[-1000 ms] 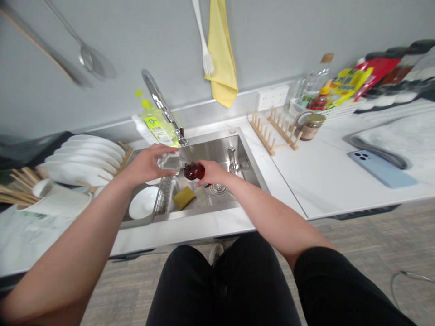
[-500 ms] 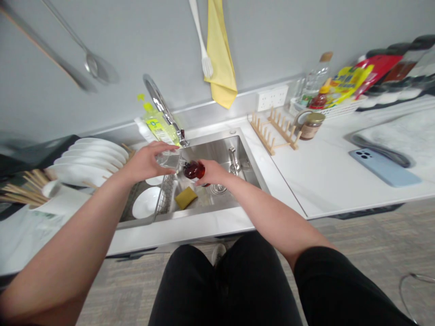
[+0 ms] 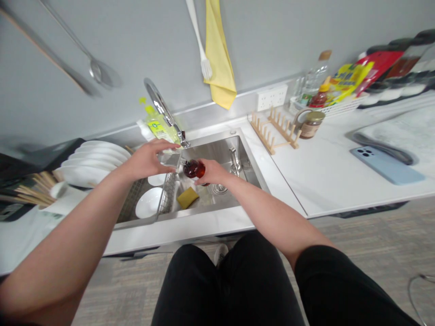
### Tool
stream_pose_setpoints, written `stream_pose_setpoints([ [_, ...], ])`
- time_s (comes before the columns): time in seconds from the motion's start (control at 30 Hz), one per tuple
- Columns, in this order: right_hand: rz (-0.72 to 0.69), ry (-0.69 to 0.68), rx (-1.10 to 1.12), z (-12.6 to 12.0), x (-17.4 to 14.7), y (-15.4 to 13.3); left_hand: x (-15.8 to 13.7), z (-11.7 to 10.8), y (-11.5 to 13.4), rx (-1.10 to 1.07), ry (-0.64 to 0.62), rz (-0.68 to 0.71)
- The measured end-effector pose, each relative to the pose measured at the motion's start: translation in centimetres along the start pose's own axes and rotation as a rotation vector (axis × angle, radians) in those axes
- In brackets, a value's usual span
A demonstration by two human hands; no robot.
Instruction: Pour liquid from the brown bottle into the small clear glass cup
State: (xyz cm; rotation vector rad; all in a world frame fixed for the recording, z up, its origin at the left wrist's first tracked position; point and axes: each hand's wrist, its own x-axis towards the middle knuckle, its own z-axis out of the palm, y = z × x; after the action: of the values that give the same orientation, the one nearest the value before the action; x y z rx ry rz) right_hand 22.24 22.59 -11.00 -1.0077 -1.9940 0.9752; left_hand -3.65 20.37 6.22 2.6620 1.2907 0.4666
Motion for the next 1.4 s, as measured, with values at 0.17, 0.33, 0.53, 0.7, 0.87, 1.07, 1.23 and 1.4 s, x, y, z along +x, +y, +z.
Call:
stream_pose_setpoints([
  [0.17, -0.005, 0.024, 0.025, 0.0, -0.1, 0.0, 0.7, -0.5, 0.3, 0.028, -0.02, 0.018],
  [0.33, -0.012, 0.06, 0.058, 0.0, -0.1, -0.1, 1.5, -1.1, 0.7, 0.05, -0.027, 0.038],
  [0.53, -0.02, 0.084, 0.087, -0.3, -0.2, -0.5, 2.6, -1.9, 1.7, 0.078, -0.064, 0.036],
  [0.7, -0.021, 0.101, 0.09, -0.5, -0.3, -0.8, 3.3, -2.4, 2.5, 0.106, -0.088, 0.043],
  [0.87, -0.007, 0.101, 0.092, -0.6, -0.4, -1.0, 3.7, -2.7, 2.8, 0.149, -0.111, 0.055],
  [1.07, -0.025, 0.111, 0.099, -0.4, -0.3, -0.8, 4.0, -2.9, 3.1, 0.145, -0.122, 0.064],
  [1.23, -0.03, 0.122, 0.1, -0.2, -0.2, -0.5, 4.2, -3.2, 3.4, 0.165, -0.143, 0.068],
  [1.4, -0.048, 0.16, 0.108, -0.2, -0.3, -0.6, 4.5, -3.7, 3.9, 0.181, -0.138, 0.072],
])
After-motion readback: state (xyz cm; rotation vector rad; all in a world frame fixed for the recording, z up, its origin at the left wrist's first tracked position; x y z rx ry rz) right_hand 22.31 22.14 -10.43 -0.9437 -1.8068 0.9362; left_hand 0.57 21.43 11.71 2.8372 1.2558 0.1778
